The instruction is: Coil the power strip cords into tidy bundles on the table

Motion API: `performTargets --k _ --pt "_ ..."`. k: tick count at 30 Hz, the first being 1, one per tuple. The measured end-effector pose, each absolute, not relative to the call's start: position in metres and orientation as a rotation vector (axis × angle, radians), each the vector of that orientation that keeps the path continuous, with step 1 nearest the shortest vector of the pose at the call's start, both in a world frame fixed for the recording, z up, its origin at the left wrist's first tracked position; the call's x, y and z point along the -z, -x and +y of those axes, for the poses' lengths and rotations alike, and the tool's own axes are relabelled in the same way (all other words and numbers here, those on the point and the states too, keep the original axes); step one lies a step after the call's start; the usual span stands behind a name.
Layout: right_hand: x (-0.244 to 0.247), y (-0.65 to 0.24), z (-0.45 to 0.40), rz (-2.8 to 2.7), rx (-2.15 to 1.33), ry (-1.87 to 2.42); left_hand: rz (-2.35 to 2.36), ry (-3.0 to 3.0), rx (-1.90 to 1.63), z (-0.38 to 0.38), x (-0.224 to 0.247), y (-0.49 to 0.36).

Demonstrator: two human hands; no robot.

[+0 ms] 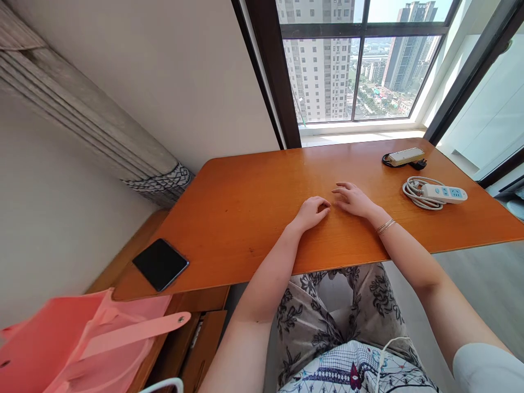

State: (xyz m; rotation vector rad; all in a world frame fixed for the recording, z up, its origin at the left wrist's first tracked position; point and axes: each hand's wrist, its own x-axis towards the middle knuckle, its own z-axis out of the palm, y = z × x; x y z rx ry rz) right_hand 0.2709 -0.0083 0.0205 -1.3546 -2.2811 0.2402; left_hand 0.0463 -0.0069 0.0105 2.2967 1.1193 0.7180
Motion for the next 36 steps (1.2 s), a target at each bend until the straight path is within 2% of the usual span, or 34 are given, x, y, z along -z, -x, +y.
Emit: performTargets --k 9,16,21,25,31,36 --pt "-0.037 -0.344 -0.035 -2.066 -0.006 1.585 1.109 -2.259 -0.712 -0.007 -0.012 -0.047" --pt "-0.034 -0.451 -0.072 -1.973 0.243 1.951 1.097 -2.274 -0.723 -0.005 -0.011 -0.049" --pt "-0.038 -0.513 -0.071 -1.751 0.062 2.085 1.076 -2.277 -0.746 -0.002 -0.008 -0.048" --pt "-0.036 -0.528 -0.061 -1.762 -0.069 2.059 1.075 -2.278 -0.766 -0.002 -0.008 -0.048" --pt "-0.047 -0.506 -0.055 -1.644 -0.165 1.975 1.092 -2.224 -0.786 -0.006 -0.011 -0.048" --pt "-0.068 -0.451 -0.055 -1.399 -0.416 1.734 1.094 -2.152 -0.816 -0.007 -0.008 -0.050"
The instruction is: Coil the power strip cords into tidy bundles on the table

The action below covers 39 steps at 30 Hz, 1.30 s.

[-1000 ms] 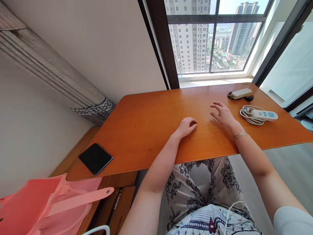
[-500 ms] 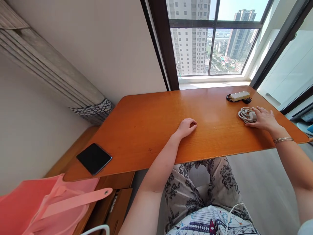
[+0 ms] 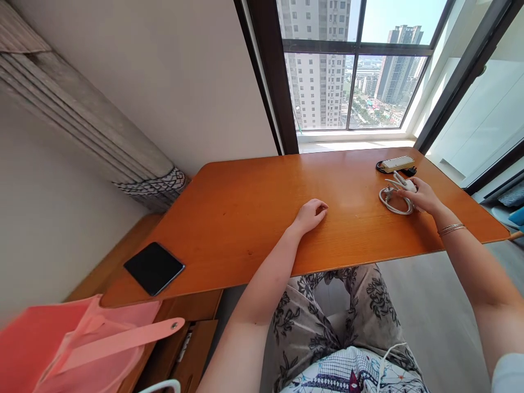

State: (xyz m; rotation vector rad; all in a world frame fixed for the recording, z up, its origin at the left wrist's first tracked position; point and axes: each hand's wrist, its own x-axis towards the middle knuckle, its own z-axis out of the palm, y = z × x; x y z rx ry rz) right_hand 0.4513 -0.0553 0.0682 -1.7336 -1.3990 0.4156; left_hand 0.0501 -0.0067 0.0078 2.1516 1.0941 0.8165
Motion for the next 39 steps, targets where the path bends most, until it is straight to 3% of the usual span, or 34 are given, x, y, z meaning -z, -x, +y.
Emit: performTargets --k 12,18,27,39 --pt "-0.071 -0.257 -0.007 -1.245 -0.970 1.076 1.099 -1.719 -1.150 0.004 -0.004 -0.043" --pt "-0.056 -0.279 0.005 -0.922 -1.056 1.079 1.013 -1.430 -1.050 0.002 -0.016 -0.040" --pt "-0.047 -0.332 0.015 -0.845 -0.959 1.071 0.899 -0.509 -1.692 0.015 -0.046 -0.011" --pt "-0.049 -0.345 0.015 -0.700 -0.655 1.201 0.652 -0.218 -1.961 0.010 -0.068 0.031"
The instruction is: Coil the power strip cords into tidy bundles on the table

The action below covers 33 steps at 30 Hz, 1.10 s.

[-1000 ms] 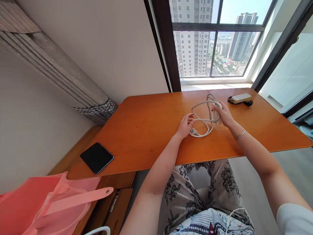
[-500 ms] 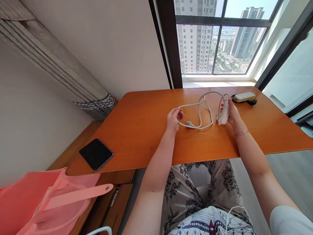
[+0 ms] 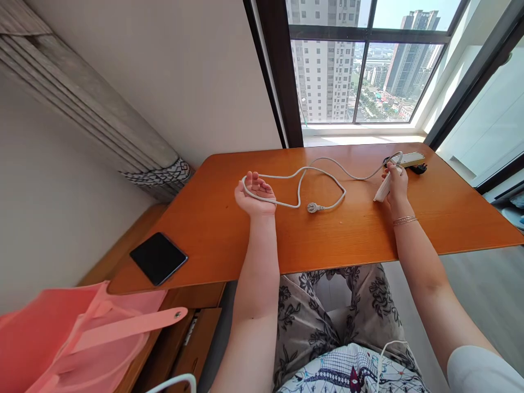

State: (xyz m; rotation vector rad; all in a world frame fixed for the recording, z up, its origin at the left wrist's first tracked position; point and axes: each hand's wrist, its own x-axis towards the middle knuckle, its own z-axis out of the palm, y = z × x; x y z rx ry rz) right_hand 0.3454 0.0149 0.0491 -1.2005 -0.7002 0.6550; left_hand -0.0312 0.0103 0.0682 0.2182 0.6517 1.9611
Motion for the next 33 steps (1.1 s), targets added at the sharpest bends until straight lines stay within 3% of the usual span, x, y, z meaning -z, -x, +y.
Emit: performTargets --k 7,16,21,27,33 --pt "-0.056 -0.322 -0.005 -1.314 -0.301 1.333 0.826 -0.110 -1.976 0.020 -0.061 0.045" --pt "-0.081 -0.242 -0.042 -2.512 -0.479 1.513 0.793 -0.132 -1.845 0.016 -0.065 0.028" --pt "-0.076 -0.217 -0.051 -2.778 -0.380 1.549 0.800 -0.195 -1.826 0.012 -0.069 0.021" --pt "-0.081 -0.263 -0.053 -2.854 -0.232 1.688 0.713 -0.223 -1.633 0.008 -0.073 0.024" --pt "-0.096 -0.371 -0.050 -2.868 0.168 2.024 0.721 -0.759 -1.291 0.007 -0.079 0.067"
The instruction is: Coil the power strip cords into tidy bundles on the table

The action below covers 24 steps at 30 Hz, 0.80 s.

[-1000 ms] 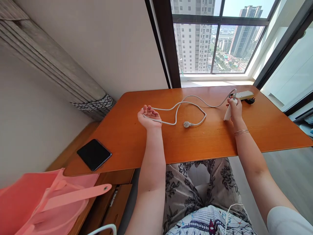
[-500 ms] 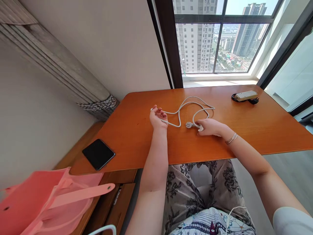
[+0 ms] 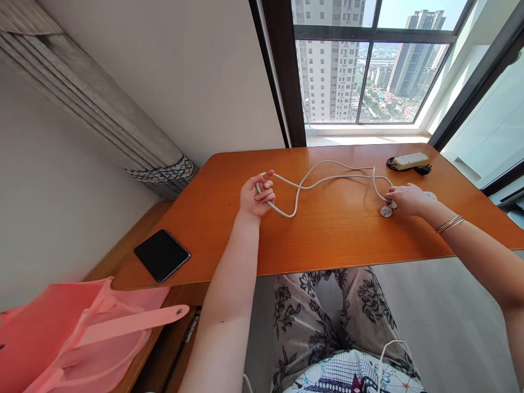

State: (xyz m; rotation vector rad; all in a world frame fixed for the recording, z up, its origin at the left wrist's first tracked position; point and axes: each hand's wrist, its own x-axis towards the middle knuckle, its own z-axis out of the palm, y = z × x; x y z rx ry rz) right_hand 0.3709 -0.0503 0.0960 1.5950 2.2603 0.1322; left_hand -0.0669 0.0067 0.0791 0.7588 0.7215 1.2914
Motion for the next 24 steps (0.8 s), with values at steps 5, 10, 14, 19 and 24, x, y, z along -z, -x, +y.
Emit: performTargets --k 5,10,14,19,24 --pt "-0.092 -0.454 -0.048 2.165 -0.264 -1.664 1.241 -1.603 -0.879 0.010 -0.101 0.097" --pt "-0.076 -0.500 -0.045 2.152 -0.306 -1.767 1.826 -2.305 0.136 0.013 -0.117 0.095" --pt "-0.075 -0.504 -0.040 2.213 -0.267 -1.711 2.060 -2.164 0.523 0.020 -0.107 0.110" --pt "-0.087 -0.497 -0.032 2.300 -0.234 -1.533 2.344 -2.002 0.378 0.033 -0.092 0.160" --pt "-0.086 -0.506 -0.023 2.350 -0.203 -1.503 2.190 -2.136 0.318 0.026 -0.081 0.175"
